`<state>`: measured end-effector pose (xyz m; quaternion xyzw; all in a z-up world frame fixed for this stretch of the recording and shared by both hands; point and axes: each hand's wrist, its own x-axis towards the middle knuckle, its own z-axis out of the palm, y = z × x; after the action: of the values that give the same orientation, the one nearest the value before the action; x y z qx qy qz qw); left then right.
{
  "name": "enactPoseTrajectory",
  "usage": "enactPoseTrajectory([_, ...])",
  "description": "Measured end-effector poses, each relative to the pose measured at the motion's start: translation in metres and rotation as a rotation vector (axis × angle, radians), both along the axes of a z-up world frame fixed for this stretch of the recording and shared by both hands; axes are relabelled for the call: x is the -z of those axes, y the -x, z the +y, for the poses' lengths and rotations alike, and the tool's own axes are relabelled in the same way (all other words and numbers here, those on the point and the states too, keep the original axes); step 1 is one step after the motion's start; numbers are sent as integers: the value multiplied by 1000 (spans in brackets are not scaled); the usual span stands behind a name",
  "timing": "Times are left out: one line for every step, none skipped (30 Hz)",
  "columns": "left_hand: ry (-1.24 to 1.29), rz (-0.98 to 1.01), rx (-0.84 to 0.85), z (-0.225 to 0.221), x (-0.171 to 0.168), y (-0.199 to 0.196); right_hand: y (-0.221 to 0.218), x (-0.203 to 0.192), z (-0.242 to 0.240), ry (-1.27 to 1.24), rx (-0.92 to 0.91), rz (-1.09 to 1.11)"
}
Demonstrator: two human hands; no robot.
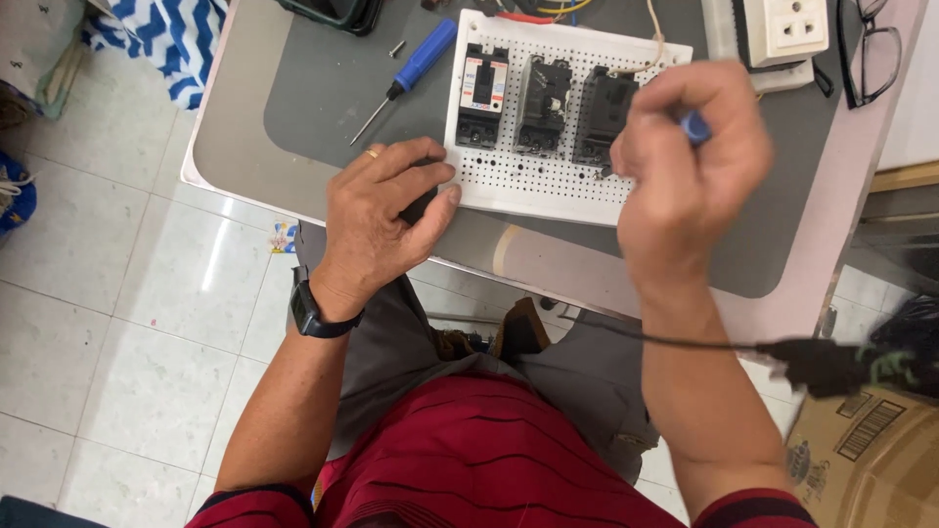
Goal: Assembling and securing circuit breakers onto a perforated board using a manual screwdriver.
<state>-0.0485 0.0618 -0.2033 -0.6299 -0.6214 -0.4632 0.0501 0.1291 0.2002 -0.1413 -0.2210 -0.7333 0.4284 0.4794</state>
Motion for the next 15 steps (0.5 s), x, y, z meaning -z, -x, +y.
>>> enactPoseTrajectory([-2, -3, -2, 0, 0, 0, 3, -2, 5, 78, -83, 27])
enactPoseTrajectory([-3, -6, -5, 0, 0, 0, 6, -4, 10, 156, -168, 54])
enactPoseTrajectory([-4, -8, -8, 0, 0, 1, 3, -6, 13, 156, -170, 52])
enactPoseTrajectory([-5, -1, -7, -1, 0, 1, 0, -8, 15, 192, -249, -24])
enactPoseTrajectory([-9, 7, -6, 0, 0, 1, -2, -10, 17, 226, -328, -101])
enactPoseTrajectory([-12, 6, -10, 0, -1, 2, -2, -11, 15, 223, -331, -103])
enactPoseTrajectory([-21, 7, -6, 0, 0, 2, -2, -11, 13, 80, -211, -129])
enactPoseTrajectory([-30, 9, -2, 0, 0, 2, -3, -12, 12, -65, -92, -154])
enactPoseTrajectory([-31, 3, -7, -1, 1, 2, -2, -13, 9, -65, -97, -160])
enactPoseTrajectory([-32, -3, 0, -1, 1, 1, -2, -14, 7, 13, -40, -77])
enactPoseTrajectory([-35, -5, 9, 0, 1, 2, -1, -16, 4, 92, 19, 9])
enactPoseTrajectory([-37, -7, 6, 0, 0, 2, -6, -13, 9, 90, 17, 7])
enactPoseTrajectory([-41, -3, 7, 0, 0, 2, -10, -9, 13, 171, -202, -12])
enactPoseTrajectory([-45, 1, 7, 0, 0, 2, -15, -6, 18, 250, -421, -32])
enactPoseTrajectory([-45, 2, 7, -1, 0, 2, -12, -7, 18, 250, -421, -31])
